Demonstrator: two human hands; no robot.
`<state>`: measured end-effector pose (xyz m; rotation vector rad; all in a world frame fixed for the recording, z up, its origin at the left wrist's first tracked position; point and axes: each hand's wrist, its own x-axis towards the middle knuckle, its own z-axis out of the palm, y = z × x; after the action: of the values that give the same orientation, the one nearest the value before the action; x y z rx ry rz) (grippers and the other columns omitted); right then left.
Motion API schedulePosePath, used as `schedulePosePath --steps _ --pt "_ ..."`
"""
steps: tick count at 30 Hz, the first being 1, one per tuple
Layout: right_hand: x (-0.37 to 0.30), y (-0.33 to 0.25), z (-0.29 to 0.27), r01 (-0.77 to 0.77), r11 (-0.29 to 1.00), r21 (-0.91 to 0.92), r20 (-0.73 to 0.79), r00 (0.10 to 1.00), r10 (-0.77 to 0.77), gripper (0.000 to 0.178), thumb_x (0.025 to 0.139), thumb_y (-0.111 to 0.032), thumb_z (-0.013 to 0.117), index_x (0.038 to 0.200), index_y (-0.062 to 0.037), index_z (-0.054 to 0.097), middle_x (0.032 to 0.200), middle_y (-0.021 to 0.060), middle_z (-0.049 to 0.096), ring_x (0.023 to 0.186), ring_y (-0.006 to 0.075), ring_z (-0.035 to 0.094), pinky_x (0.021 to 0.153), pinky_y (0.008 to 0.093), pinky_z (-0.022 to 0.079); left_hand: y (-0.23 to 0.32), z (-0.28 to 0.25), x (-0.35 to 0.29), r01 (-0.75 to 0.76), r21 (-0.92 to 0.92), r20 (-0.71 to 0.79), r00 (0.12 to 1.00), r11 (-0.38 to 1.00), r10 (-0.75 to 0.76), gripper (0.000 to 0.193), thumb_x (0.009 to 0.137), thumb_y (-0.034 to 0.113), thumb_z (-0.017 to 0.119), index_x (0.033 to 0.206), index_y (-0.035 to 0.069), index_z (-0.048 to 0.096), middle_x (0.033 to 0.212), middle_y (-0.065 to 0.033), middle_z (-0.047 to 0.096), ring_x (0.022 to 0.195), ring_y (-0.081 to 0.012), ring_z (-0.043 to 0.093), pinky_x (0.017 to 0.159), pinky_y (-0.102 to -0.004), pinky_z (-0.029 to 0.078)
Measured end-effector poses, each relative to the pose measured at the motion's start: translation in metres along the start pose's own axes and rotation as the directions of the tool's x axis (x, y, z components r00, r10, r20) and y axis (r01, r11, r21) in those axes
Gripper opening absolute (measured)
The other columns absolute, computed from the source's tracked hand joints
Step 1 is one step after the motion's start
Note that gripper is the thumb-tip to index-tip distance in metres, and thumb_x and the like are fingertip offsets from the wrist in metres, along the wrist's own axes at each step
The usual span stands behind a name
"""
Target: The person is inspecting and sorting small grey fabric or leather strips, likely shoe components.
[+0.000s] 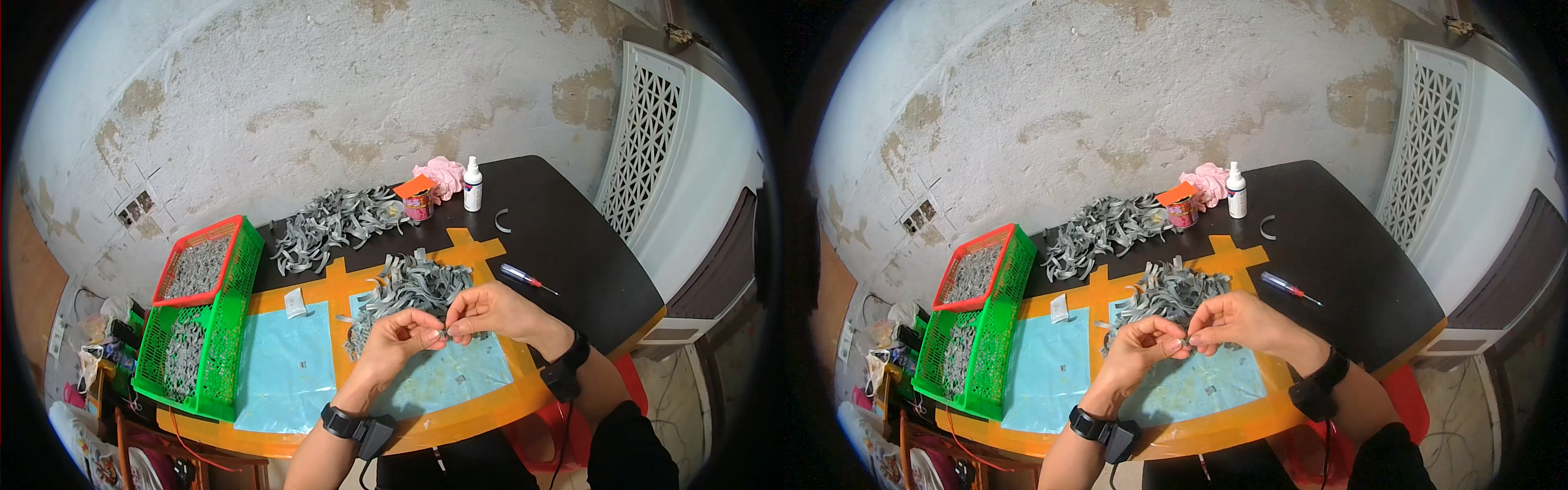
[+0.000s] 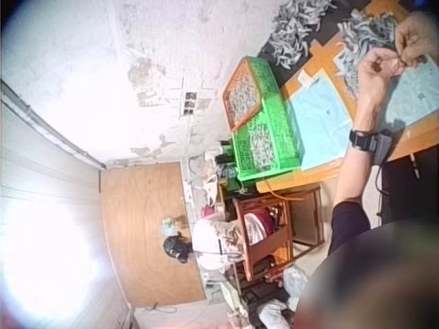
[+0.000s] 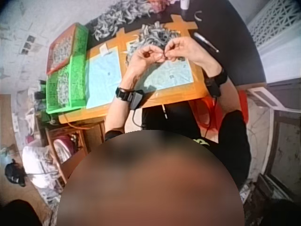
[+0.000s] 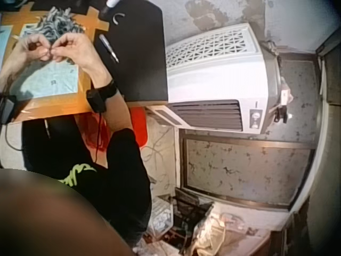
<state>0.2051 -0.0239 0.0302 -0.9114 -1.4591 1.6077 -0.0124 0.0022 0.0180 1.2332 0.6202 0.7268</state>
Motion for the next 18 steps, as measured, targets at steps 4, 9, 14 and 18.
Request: schedulePosePath --steps 4,9,14,18 --pt "0.0 -0.0002 0.0004 0.002 1.0 -0.004 0.008 1.0 -0.002 0.013 0.084 -0.006 0.066 0.092 0.0031 0.062 0.082 0.0075 0.065 0.071 0.0127 0.063 0.068 0.0242 0.051 -0.0002 0.0004 -0.0002 -0.005 0.011 0.009 1.0 1.0 0.004 0.008 0.086 0.001 0.063 0.094 0.0 0.062 0.089 -0.0068 0.066 0.082 -0.0138 0.065 0.077 -0.0254 0.053" --pt "-0.0003 -0.0019 0.0024 -0.026 1.0 0.004 -0.014 1.0 0.026 0.012 0.082 -0.004 0.068 0.089 0.0034 0.062 0.079 0.008 0.065 0.069 0.0129 0.064 0.066 0.0238 0.051 -0.0026 0.0002 0.0003 -0.014 0.019 0.012 1.0 1.0 0.014 0.008 0.086 0.001 0.064 0.094 0.0 0.062 0.088 -0.0069 0.066 0.081 -0.0139 0.065 0.077 -0.0255 0.053" --pt "0.0006 0.0004 0.0022 -0.025 0.999 -0.02 -0.03 0.999 0.024 0.011 0.082 -0.004 0.068 0.088 0.0033 0.062 0.077 0.008 0.065 0.068 0.0129 0.064 0.064 0.0238 0.051 -0.0046 -0.0005 0.0011 -0.026 0.038 0.011 1.0 0.999 0.025 0.009 0.086 0.003 0.064 0.095 -0.001 0.063 0.089 -0.0071 0.067 0.083 -0.0126 0.065 0.078 -0.0247 0.053" --pt "-0.0002 -0.0008 0.0038 -0.028 0.999 -0.015 -0.063 0.998 0.027 0.012 0.082 -0.005 0.068 0.088 0.0033 0.062 0.076 0.0081 0.065 0.067 0.0129 0.064 0.064 0.0239 0.052 -0.0058 -0.0004 0.0019 -0.028 0.034 -0.009 1.0 0.999 0.029 0.01 0.086 0.003 0.065 0.095 -0.001 0.063 0.089 -0.0072 0.067 0.083 -0.0127 0.065 0.078 -0.0248 0.053"
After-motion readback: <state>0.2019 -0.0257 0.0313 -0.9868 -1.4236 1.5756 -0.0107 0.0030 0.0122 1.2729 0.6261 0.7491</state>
